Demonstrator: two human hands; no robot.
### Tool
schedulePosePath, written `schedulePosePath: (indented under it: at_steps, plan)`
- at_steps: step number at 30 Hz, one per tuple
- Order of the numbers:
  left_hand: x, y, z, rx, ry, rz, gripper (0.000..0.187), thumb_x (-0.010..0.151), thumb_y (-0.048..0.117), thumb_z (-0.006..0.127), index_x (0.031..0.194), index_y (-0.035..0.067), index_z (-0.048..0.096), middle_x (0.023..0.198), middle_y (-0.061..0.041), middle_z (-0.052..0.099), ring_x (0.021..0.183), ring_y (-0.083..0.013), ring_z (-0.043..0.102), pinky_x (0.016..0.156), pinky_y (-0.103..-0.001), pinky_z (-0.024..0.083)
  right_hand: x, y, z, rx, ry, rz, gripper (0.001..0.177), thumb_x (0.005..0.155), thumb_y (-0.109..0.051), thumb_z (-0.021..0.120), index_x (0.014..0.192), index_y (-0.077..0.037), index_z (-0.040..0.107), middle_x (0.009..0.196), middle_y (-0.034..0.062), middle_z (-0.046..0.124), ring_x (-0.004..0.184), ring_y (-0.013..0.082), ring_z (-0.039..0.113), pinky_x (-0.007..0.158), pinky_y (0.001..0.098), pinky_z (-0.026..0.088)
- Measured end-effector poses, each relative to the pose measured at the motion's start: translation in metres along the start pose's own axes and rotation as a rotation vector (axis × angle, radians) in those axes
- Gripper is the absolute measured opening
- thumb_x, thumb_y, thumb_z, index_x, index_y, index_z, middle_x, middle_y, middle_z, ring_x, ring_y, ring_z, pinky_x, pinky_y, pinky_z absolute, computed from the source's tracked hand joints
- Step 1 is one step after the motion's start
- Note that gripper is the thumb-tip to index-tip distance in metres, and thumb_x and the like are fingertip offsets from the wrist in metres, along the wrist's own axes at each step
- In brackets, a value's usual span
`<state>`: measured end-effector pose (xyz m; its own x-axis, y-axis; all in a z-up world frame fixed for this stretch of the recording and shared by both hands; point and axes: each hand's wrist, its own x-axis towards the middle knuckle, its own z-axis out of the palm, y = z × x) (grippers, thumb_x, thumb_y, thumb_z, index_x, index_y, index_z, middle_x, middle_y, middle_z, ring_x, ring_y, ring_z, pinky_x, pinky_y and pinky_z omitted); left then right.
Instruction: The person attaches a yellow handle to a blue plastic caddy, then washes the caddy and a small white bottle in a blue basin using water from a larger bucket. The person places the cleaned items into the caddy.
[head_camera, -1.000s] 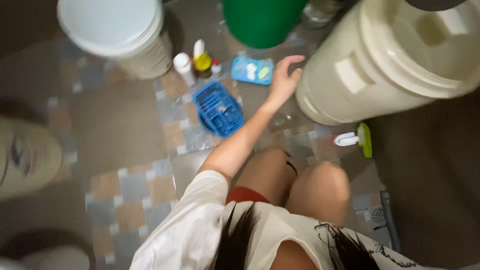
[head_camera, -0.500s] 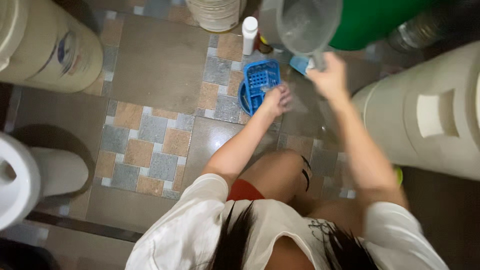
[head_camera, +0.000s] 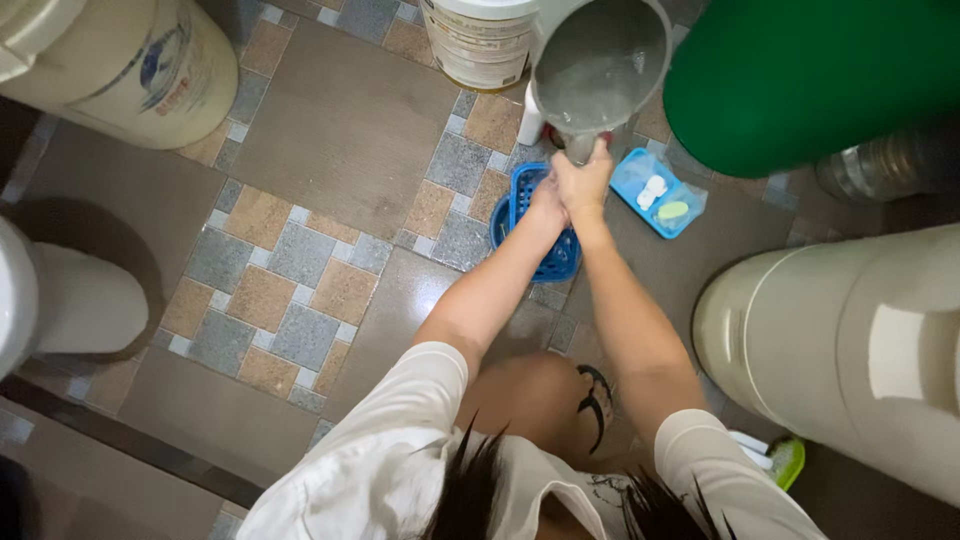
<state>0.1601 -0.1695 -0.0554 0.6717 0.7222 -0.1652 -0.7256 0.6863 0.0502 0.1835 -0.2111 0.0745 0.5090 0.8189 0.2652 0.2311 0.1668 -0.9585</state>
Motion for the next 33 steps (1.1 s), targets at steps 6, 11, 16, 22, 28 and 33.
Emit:
schedulePosePath:
  at_steps: [6,11,16,22,28,33]
  plan:
    - [0.018,0.003,-0.008,-0.233,0.524,0.224,0.020,0.102,0.017,0.035,0.102,0.016,0.055,0.116,-0.012,0.068,0.106,-0.0343,0.065,0.103,-0.056,0.050,0.009,-0.013,-0.004,0.368,-0.188,0.383,0.027,0.085,-0.008,0.077,0.104,-0.006,0.058,0.077,0.0028,0.064,0.057,0.0117,0.060,0.046,0.0285,0.052]
    - [0.024,-0.007,-0.013,-0.181,0.339,0.261,0.031,0.105,0.029,0.038,0.112,0.012,0.062,0.115,-0.012,0.069,0.106,-0.0311,0.066,0.101,-0.050,0.051,0.014,-0.015,-0.005,0.504,-0.241,0.406,0.017,0.096,-0.014,0.074,0.105,-0.004,0.063,0.070,0.0033,0.061,0.053,0.0108,0.055,0.046,0.0257,0.047]
    - [0.016,0.025,-0.027,0.242,0.644,0.125,0.041,0.110,0.049,0.052,0.123,0.010,0.052,0.117,-0.012,0.058,0.105,-0.0291,0.057,0.097,-0.052,0.046,0.025,-0.008,-0.008,0.453,-0.163,0.300,0.017,0.097,-0.011,0.076,0.102,-0.004,0.062,0.074,0.0020,0.063,0.057,0.0096,0.057,0.048,0.0254,0.048]
    - [0.033,0.032,-0.028,0.080,0.705,0.134,0.030,0.100,0.031,0.053,0.123,0.011,0.055,0.107,-0.017,0.068,0.100,-0.0328,0.066,0.091,-0.052,0.055,0.027,-0.012,-0.028,0.349,-0.158,0.151,0.018,0.098,-0.011,0.076,0.104,-0.005,0.059,0.079,0.0019,0.064,0.059,0.0091,0.058,0.048,0.0255,0.049]
    - [0.005,-0.026,-0.028,0.258,0.632,0.164,0.027,0.088,0.005,0.058,0.114,0.015,0.058,0.095,-0.007,0.064,0.080,-0.0239,0.063,0.066,-0.046,0.055,0.025,-0.006,-0.042,0.179,-0.082,0.039,0.021,0.095,-0.007,0.076,0.098,-0.004,0.056,0.082,0.0038,0.066,0.057,0.0086,0.058,0.048,0.0263,0.049]
    - [0.004,-0.041,-0.022,0.480,0.496,0.348,0.021,0.092,0.003,0.060,0.113,0.008,0.063,0.085,-0.006,0.068,0.058,-0.0185,0.049,0.041,-0.035,0.035,0.017,0.016,-0.044,0.165,0.005,0.025,0.018,0.091,-0.005,0.074,0.092,-0.003,0.056,0.079,0.0041,0.065,0.058,0.0089,0.059,0.050,0.0271,0.050]
